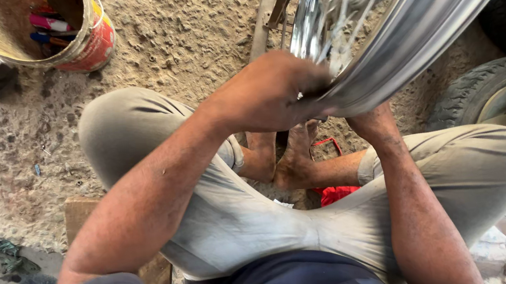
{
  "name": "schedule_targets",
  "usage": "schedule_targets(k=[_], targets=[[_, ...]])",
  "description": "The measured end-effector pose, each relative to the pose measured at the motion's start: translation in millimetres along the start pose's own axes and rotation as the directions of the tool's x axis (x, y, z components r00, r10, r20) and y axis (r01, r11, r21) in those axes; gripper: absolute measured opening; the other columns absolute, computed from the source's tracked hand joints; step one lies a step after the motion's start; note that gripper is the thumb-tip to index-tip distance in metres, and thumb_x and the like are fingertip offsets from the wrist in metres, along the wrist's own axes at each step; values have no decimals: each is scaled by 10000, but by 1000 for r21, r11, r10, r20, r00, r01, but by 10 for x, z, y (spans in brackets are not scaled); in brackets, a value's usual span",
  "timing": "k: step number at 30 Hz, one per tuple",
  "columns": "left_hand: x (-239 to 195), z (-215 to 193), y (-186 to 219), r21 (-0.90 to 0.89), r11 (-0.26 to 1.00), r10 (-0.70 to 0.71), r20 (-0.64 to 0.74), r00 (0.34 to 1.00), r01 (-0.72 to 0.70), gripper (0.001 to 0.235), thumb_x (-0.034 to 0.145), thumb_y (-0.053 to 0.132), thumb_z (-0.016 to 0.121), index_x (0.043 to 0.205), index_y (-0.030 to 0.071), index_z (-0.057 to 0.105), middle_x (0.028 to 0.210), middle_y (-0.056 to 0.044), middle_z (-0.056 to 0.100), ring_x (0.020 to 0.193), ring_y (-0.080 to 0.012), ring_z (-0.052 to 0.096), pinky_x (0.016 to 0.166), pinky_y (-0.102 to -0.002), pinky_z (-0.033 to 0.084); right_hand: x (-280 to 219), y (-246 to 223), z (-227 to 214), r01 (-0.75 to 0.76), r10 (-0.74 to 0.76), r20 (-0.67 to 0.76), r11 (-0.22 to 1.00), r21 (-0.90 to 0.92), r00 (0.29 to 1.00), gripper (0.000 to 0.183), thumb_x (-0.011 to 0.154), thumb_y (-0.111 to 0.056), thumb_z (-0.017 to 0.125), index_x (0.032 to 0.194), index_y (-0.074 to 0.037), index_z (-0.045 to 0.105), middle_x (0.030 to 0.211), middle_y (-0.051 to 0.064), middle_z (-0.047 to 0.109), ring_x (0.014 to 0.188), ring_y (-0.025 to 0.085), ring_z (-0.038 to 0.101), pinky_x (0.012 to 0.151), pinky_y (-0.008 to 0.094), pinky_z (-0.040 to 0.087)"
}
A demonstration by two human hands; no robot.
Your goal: The person sits on the ground and uses a wrench to tighten bolts on a metal wheel rim mounted on a stand. They repeatedly rotate the wheel to access different sections and tighten the fasteners.
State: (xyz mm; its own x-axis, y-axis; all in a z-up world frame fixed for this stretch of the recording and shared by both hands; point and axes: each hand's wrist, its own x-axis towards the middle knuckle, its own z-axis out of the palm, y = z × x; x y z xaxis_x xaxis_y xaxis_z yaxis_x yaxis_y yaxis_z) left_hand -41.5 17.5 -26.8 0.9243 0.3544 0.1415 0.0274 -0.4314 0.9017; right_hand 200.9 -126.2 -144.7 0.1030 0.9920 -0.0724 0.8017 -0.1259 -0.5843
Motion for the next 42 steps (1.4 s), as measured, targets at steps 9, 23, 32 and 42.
schedule_targets(k=[9,23,32,42], targets=[[31,-19,236,-100,950,251,-318,914,-296,528,1098,231,736,1502,161,403,1211,-22,651,1049,-104,721,891,-258,645,23,-189,-102,49,-45,65,997,-59,997,150,947,-137,691,1043,-63,780,915,138,744,860,270,718,751,424,558],[124,-120,284,5,942,317,-343,884,-336,281,1100,237,754,1210,53,572,936,-66,660,847,-156,720,770,-299,606,-34,0,10,35,-34,22,999,-13,999,149,922,-151,751,1002,-27,725,928,148,722,870,302,700,757,431,543],[-10,-39,212,317,949,6,1,1000,-6,288,862,328,780,1009,95,695,829,-82,695,808,-281,697,763,-453,545,2,-104,-30,-108,106,85,994,15,991,158,968,-134,687,1080,-30,727,987,135,733,926,244,706,766,392,568],[4,-27,125,262,964,51,-40,998,-39,291,846,406,787,876,122,733,778,-47,663,829,-274,663,768,-457,512,-14,19,11,-25,28,75,999,-48,997,143,970,-145,702,1056,-34,726,970,124,724,900,244,688,770,417,557]])
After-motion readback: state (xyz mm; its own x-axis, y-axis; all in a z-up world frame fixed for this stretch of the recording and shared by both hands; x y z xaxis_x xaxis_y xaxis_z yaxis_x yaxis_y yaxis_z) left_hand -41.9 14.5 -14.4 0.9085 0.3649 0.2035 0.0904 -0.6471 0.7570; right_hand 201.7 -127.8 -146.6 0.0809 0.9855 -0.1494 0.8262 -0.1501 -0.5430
